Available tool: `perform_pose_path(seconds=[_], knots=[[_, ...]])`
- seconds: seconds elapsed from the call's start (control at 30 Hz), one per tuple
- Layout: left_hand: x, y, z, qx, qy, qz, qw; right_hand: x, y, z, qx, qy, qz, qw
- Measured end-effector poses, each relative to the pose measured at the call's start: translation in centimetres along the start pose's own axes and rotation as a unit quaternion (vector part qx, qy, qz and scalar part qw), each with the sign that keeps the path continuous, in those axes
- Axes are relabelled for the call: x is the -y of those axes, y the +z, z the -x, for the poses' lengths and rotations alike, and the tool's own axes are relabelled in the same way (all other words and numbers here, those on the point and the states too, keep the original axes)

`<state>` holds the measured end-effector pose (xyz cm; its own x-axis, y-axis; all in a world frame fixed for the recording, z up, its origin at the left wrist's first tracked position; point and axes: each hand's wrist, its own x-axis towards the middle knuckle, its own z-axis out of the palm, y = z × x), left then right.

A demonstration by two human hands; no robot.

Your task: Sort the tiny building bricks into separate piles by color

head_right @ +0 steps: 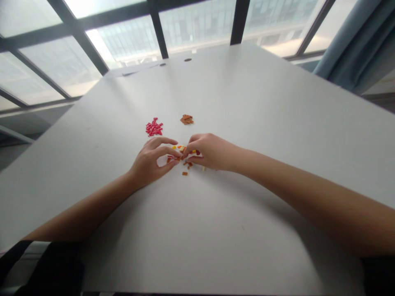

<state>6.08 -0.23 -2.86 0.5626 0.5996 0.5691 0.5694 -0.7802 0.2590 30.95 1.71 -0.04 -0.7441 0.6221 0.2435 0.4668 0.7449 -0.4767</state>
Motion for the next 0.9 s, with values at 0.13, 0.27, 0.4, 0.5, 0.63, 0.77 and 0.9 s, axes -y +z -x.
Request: perform_pose_path(seconds=[0.13,0.27,0.4,0.5,0.63,0.77,0.9], knots=[[-0.1,-0.1,-0.1,0.005,-0.016,-0.011,1.0,0.0,-0.3,0.0,0.015,0.007,0.022,1.0],[0.0,-0.1,-0.1,0.009,-0.022,-0.011,1.0,0.3,-1.0,0.0,0.03,0.011,0.032,0.999],[0.0,0.0,0.0,0.006,-0.02,-0.017,1.0,0.8,-1.1,0.1,0.049,0.012,0.022,0.998],[0.0,0.0,0.0,0.008,-0.022,-0.025,0.999,1.0,-1.1,0.1,0.059,0.017,0.029,0.998],[0.0,0.0,0.0,0.008,-0.027,-0.028,0.999,1.0,-1.4,0.2,0.069,0.014,0.037,0.997],[-0.1,0.0,-0.1,0.009,-0.027,-0.022,0.999,1.0,-1.6,0.1,0.081,0.021,0.047,0.995],[-0.1,-0.1,-0.1,0.02,-0.033,-0.017,0.999,1.1,-1.6,0.0,0.09,0.033,0.055,0.994]])
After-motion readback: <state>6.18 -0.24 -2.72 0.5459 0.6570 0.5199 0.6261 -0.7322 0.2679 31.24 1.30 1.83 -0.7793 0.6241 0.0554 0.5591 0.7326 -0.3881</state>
